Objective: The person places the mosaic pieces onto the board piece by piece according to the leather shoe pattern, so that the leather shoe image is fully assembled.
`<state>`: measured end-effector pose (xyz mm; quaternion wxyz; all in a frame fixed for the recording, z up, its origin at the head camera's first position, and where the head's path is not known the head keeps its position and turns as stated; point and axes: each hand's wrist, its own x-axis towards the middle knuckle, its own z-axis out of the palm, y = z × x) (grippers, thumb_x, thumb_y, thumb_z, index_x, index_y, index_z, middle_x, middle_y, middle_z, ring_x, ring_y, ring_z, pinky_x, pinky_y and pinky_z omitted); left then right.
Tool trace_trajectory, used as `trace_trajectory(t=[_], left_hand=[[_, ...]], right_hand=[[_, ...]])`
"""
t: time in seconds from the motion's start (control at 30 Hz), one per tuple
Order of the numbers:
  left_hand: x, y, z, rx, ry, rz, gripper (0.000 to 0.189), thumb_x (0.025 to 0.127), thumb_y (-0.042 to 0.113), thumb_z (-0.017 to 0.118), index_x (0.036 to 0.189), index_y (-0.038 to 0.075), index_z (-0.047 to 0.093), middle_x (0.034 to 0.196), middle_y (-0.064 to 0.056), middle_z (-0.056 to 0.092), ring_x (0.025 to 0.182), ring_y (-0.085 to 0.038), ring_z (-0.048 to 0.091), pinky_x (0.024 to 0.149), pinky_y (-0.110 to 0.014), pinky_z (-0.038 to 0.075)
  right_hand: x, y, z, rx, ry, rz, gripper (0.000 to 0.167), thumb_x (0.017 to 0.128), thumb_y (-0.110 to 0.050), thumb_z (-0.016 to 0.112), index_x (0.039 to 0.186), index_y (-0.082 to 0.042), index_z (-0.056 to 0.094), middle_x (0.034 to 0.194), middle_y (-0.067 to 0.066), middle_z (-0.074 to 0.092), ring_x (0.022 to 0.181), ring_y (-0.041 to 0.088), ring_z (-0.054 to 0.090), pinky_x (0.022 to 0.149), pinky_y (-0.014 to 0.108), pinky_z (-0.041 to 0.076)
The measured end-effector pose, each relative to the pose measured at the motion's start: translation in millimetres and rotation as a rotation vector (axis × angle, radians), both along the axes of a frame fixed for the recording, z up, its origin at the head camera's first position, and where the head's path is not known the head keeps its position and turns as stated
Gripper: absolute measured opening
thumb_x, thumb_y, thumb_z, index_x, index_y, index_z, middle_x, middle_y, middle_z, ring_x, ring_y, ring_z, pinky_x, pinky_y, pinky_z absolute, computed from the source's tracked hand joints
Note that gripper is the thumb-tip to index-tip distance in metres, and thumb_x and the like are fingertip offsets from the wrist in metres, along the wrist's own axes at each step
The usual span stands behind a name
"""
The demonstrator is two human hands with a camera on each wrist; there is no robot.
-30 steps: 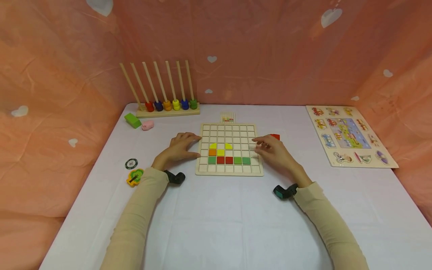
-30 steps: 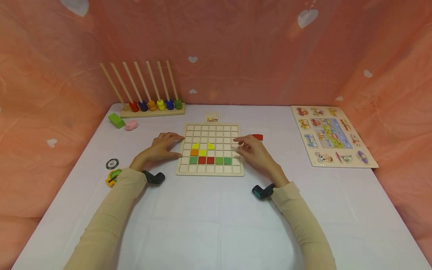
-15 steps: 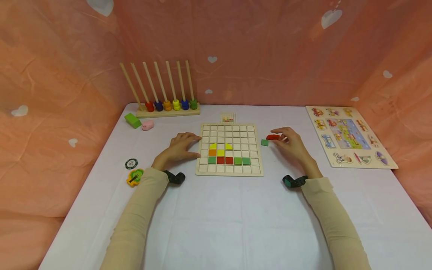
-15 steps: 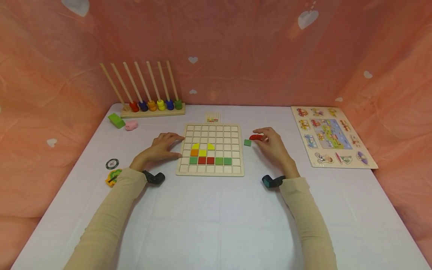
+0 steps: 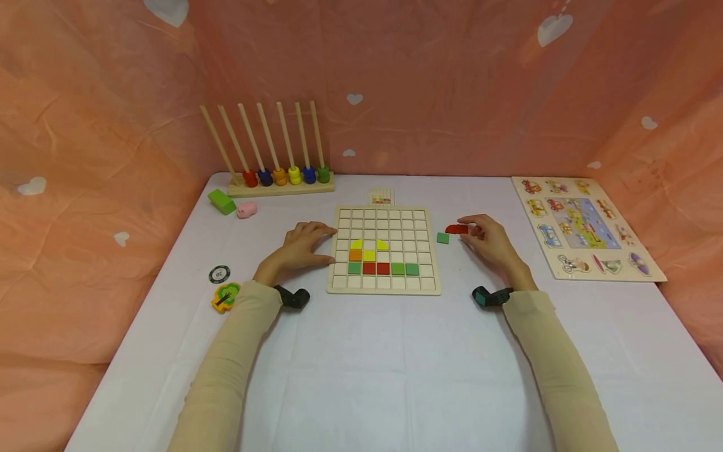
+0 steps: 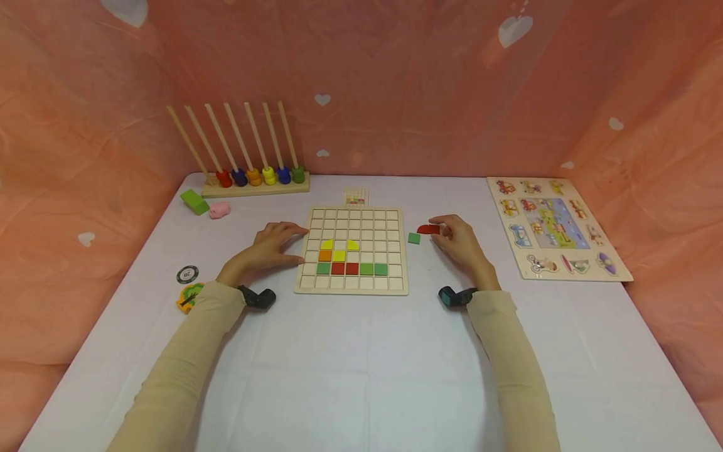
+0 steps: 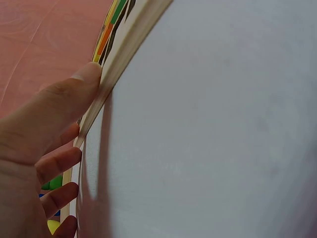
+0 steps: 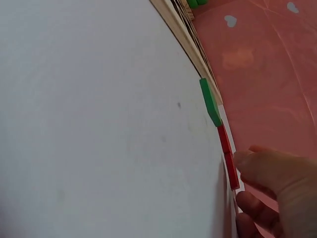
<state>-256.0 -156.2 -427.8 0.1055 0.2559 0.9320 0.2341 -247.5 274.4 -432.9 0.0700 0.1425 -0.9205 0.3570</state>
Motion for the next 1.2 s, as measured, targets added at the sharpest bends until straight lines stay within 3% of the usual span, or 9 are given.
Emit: trace_trajectory(t=[0.47,0.7,0.9,1.03,1.2], left_hand=[[0.6,-0.4,0.4,-0.002,0.006,-0.005,0.07,0.082,0.043,0.068,0.141,0.017,0.041,0.142,-0.01,0.034,0.13,-0.034,0.023,0.1,-0.055,0.018],[0.0,-0.3,-0.4,-0.004,0.009,-0.004,0.069,0.082,0.043,0.068,0.141,0.017,0.041,0.142,-0.01,0.035,0.129,-0.034,0.023,0.1,-0.054,0.019],[0.0,-0.4,-0.3,0.001,0.014,-0.008,0.07,0.082,0.043,0.068,0.141,0.016,0.041,0.142,-0.011,0.034,0.129,-0.034,0.024,0.1,-0.054,0.019],[0.3,-0.6,-0.4,0.0,0.012,-0.004,0.069,0.082,0.043,0.068,0.141,0.017,0.041,0.142,-0.01,0.034,0.13,-0.034,0.023,0.1,-0.054,0.018],[0.6,-0.3,-0.1,0.003,0.007,-0.004,0.069,0.082,0.043,0.068,0.141,0.017,0.041,0.142,-0.01,0.034,0.13,-0.033,0.023,0.101,-0.054,0.018]], right_hand=[[-4.2,-2,-5.6,0.024,-0.03,-0.057,0.026,0.088,-0.002,0.06,0.114,0.002,0.062,0.106,0.019,0.054,0.087,0.028,0.047,0.074,0.036,0.037],[-5.1,-2,-7.8,0.024,0.006,-0.049,0.024,0.087,-0.001,0.06,0.111,0.003,0.064,0.1,0.018,0.054,0.083,0.026,0.047,0.071,0.035,0.037],[-3.9,-3,-7.0,-0.012,-0.01,-0.049,0.031,0.085,-0.01,0.067,0.114,0.0,0.063,0.105,0.016,0.052,0.087,0.026,0.045,0.073,0.036,0.036],[-3.1,-8,-8.5,-0.016,-0.014,-0.008,0.034,0.082,-0.018,0.072,0.111,-0.003,0.065,0.105,0.013,0.053,0.09,0.024,0.044,0.076,0.036,0.034],[-2.6,-16,-11.2,0.031,0.03,0.067,0.033,0.079,-0.017,0.075,0.109,-0.003,0.067,0.1,0.011,0.054,0.09,0.022,0.042,0.076,0.034,0.032]])
